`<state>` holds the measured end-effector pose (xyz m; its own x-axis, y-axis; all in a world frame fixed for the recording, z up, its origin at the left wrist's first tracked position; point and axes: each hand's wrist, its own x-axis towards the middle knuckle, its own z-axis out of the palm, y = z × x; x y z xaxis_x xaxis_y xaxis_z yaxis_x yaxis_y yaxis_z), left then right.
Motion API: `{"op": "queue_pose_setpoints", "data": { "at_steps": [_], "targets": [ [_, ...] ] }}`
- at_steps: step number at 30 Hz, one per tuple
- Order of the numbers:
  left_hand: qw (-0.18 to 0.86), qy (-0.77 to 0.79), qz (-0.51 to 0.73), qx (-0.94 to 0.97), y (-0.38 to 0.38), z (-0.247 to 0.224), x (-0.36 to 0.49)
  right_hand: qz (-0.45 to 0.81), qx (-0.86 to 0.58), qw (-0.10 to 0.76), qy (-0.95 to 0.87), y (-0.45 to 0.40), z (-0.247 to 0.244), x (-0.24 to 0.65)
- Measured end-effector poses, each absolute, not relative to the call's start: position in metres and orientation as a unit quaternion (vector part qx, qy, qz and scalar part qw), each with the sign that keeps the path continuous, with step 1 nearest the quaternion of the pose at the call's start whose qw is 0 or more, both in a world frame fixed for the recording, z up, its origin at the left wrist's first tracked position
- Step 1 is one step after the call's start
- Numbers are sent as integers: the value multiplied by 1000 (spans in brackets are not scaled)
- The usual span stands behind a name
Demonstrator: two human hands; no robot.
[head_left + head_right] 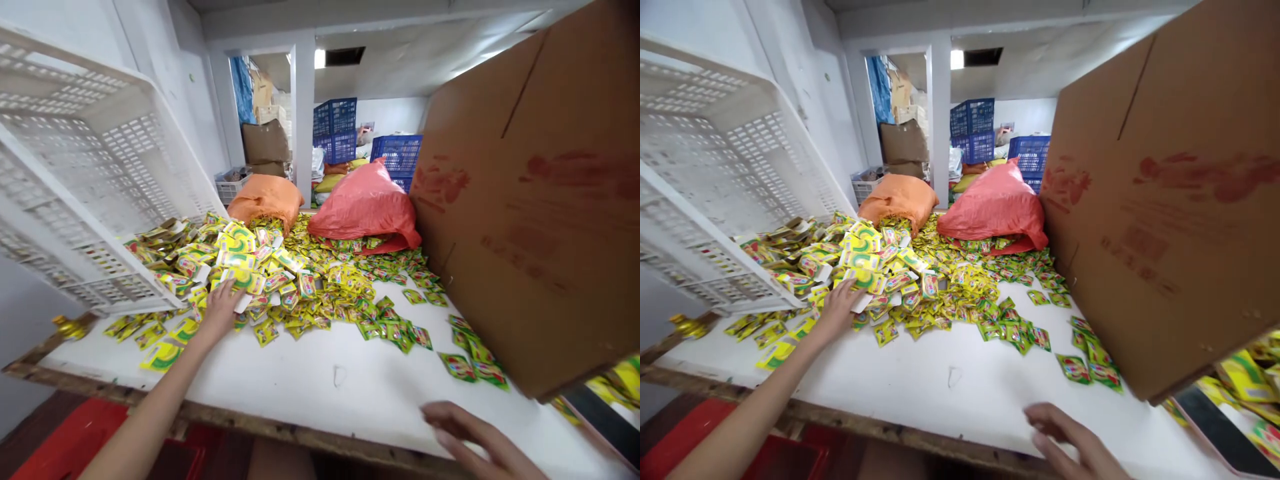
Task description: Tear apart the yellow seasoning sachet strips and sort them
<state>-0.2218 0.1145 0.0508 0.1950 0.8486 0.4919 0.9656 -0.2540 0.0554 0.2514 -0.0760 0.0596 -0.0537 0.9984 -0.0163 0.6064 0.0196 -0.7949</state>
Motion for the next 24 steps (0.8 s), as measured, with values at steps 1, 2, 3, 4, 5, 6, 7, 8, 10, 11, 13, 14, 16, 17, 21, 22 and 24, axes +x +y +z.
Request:
{"op": "queue_pose_setpoints", "data": {
  "at_steps": [1, 2, 3, 4, 5, 6, 7, 8, 10, 11, 13, 14, 16, 17, 21, 22, 24],
  "targets": [
    [123, -586, -210, -773, 117, 55, -223, 358, -589, 296, -661, -63, 55, 234],
    [115, -577, -213, -780, 117, 60, -223, 370, -565, 303, -672, -49, 49, 215],
    [105, -571, -230, -781, 114, 65, -222, 363, -548, 317, -684, -33, 43, 194],
    [90, -569, -263, -774, 110, 71, -219, 347, -539, 337, -690, -17, 38, 171],
    [67, -571, -310, -758, 103, 77, -214, 334, -532, 349, -696, -2, 33, 147],
    [36, -572, -365, -734, 94, 82, -208, 318, -524, 352, -708, 12, 29, 121],
    [-6, -569, -421, -706, 84, 86, -200, 296, -513, 345, -728, 24, 26, 95],
    [-49, -565, -463, -681, 75, 89, -191, 263, -503, 332, -754, 35, 24, 69],
    [-125, -561, -484, -660, 56, 87, -173, 240, -483, 323, -777, 52, 23, 23],
    [-157, -563, -471, -661, 48, 82, -165, 233, -472, 318, -789, 58, 22, 5],
    [-201, -571, -434, -667, 36, 68, -157, 226, -450, 298, -811, 67, 19, -17],
    [-213, -574, -422, -669, 32, 59, -156, 223, -444, 287, -819, 69, 16, -20],
    [-227, -577, -419, -663, 28, 43, -159, 220, -441, 269, -828, 68, 9, -13],
    [-231, -580, -428, -654, 28, 36, -162, 219, -445, 262, -828, 65, 5, -4],
    [-273, -581, -489, -591, 31, 25, -162, 218, -509, 256, -792, 46, -9, 38],
    [-293, -574, -502, -577, 32, 25, -159, 217, -534, 257, -776, 42, -12, 47],
    [-330, -556, -518, -560, 34, 25, -149, 216, -582, 258, -740, 34, -18, 61]
  ]
}}
